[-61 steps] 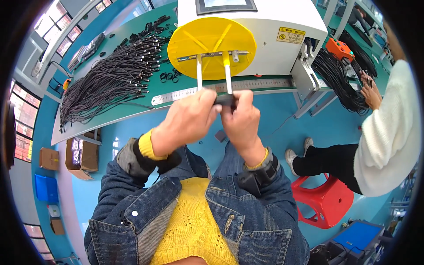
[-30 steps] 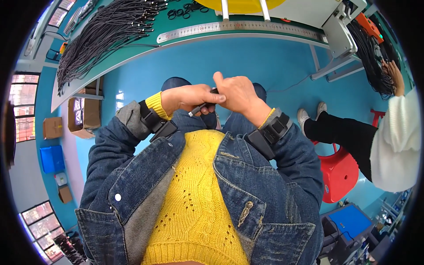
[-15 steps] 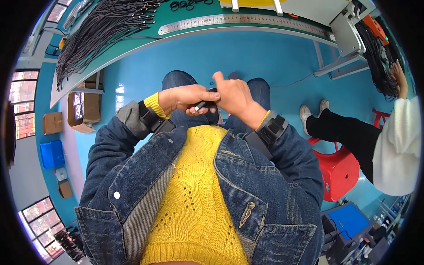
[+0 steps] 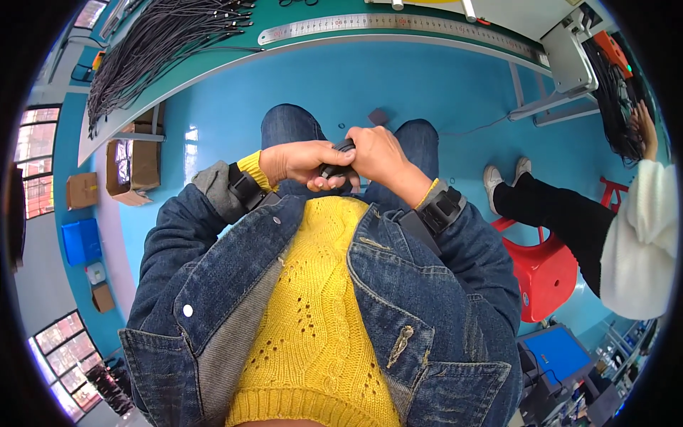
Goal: The person picks up a cable from a pile, winds it around the spindles of a machine, and removes the coiled cable. They then pick up a tie, wrap it around the coiled cable, and secure it by hand.
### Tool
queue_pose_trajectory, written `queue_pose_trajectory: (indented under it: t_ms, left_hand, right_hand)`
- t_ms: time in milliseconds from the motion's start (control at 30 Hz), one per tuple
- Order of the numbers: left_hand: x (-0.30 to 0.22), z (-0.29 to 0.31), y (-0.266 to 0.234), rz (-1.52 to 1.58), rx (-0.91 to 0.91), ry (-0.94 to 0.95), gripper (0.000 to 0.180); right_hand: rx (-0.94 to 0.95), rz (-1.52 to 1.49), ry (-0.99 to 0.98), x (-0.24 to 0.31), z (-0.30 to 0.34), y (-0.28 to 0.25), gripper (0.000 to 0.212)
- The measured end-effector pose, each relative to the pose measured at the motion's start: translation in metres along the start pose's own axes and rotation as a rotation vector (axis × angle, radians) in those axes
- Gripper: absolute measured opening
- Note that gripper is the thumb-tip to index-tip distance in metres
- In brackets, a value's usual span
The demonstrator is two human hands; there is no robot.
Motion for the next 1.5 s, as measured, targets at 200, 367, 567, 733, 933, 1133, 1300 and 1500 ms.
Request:
queue_pose_trajectory:
  t_ms: [200,367,567,733,933,1133,1300,1500]
  left_hand:
    - [0.001,-0.003,-0.001,0.039,0.019,0.024,0.049]
    - [0.012,-0.006,-0.005,-0.040,-0.046,0.043,0.029]
    - [-0.004,0.017,0.006,-0.143,-0.103,0.227,0.011]
    - [-0.011,0.043,-0.022,-0.123,-0.276,0.397,0.013]
    - [-0.034,0.107,-0.034,0.146,-0.512,0.847,0.013]
    - [-0.040,0.113,-0.039,0.090,-0.469,1.004,0.011]
    - [-0.048,0.119,-0.042,0.145,-0.633,1.172,0.012]
    - [-0.059,0.098,-0.022,0.011,-0.545,1.157,0.012]
  right_hand:
    - [0.049,0.059,0.008,-0.002,-0.005,-0.002,0.019]
    - [0.094,0.132,-0.015,0.001,-0.006,0.002,0.016]
    - [0.124,0.114,-0.090,0.015,-0.032,-0.003,0.017]
    - [0.232,0.119,-0.225,0.043,-0.075,-0.013,0.024]
    - [-0.136,0.096,-0.304,0.066,-0.157,-0.075,0.026]
    - [-0.499,0.560,-0.103,0.029,-0.224,-0.089,0.015]
    - [-0.020,-0.564,-0.025,0.073,-0.173,-0.061,0.018]
    - [0.232,-1.069,0.210,0.073,-0.095,-0.037,0.017]
Point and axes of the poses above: each hand's wrist, its own z-axis away from the middle knuckle, its own y-axis out of the palm, x = y × z, the point moved 3 cm from there along -z, towards the middle knuckle, and after that the axes turned 4 degrees about x, right-handed, at the moved point
